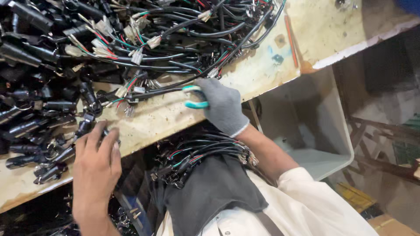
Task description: The person uses pliers to cut the black plastic housing off the ends of numerous wire harnesses. They pick up a harness, cut the housing, and drop the piece onto a pile on the table.
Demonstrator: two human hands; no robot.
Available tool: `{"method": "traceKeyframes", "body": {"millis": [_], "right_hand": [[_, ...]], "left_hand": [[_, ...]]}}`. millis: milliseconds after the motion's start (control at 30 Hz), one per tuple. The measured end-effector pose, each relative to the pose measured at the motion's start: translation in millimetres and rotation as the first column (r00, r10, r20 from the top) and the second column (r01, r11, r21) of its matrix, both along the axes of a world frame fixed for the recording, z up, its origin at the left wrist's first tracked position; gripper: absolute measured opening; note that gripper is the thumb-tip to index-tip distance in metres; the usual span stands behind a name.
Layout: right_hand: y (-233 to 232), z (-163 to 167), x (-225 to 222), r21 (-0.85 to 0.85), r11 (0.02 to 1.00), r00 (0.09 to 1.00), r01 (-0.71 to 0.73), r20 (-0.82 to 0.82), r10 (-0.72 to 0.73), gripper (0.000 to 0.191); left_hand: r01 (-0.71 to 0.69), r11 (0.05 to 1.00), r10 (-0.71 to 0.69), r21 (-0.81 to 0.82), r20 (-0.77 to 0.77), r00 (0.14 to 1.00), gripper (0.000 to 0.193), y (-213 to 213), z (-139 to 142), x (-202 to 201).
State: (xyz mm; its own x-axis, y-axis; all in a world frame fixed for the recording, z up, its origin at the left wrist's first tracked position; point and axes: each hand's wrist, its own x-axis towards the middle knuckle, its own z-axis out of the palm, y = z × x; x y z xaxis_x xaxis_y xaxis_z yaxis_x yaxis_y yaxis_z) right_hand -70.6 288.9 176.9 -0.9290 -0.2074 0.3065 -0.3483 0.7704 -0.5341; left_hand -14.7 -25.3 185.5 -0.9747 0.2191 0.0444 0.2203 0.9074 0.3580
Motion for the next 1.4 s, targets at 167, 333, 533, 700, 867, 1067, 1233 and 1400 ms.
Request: {"method": "traceKeyframes", "body": {"millis": [167,333,533,700,867,1067,1233,1400], "right_hand": [[53,21,13,-0.417,0.870,0.964,0.263,0.152,-0.218,0.021],[64,35,9,0.142,0.982,0.977,-0.123,0.189,0.095,0.039],[53,25,1,0.358,0.916,0.966,-0.179,0.243,0.094,0.041],[77,12,4,0.383,0.884,0.945,-0.268,0.284,0.163,0.031],[82,9,-21,0.227,0.906,0.925,-0.357,0.225,0.308,0.037],[48,18,12,-0.593,0.794,0.811,0.134,0.527,0.256,0.028],[18,13,32,0.063,0.692,0.676,-0.719,0.293,0.676,0.022],[3,21,34,-0.403,0.869,0.890,-0.287,0.223,0.398,0.023]], "left_hand": [[0.067,0.997,-0.067,0.032,-0.028,0.997,0.039,-9,0,0],[-0.047,0.775,0.139,0.630,-0.098,0.985,0.034,12,-10,-6],[-0.464,0.174,-0.101,0.869,0.485,0.869,0.060,81,-24,28],[-0.538,0.104,-0.299,0.836,0.543,0.785,0.042,116,-36,43],[-0.444,0.138,-0.373,0.885,0.462,0.804,0.046,123,-38,39],[-0.347,0.236,-0.389,0.908,0.415,0.822,0.038,118,-31,28],[-0.117,0.392,-0.325,0.912,0.257,0.910,0.027,118,-25,25],[-0.290,0.660,-0.127,0.693,0.484,0.866,0.033,125,-22,33]]}}
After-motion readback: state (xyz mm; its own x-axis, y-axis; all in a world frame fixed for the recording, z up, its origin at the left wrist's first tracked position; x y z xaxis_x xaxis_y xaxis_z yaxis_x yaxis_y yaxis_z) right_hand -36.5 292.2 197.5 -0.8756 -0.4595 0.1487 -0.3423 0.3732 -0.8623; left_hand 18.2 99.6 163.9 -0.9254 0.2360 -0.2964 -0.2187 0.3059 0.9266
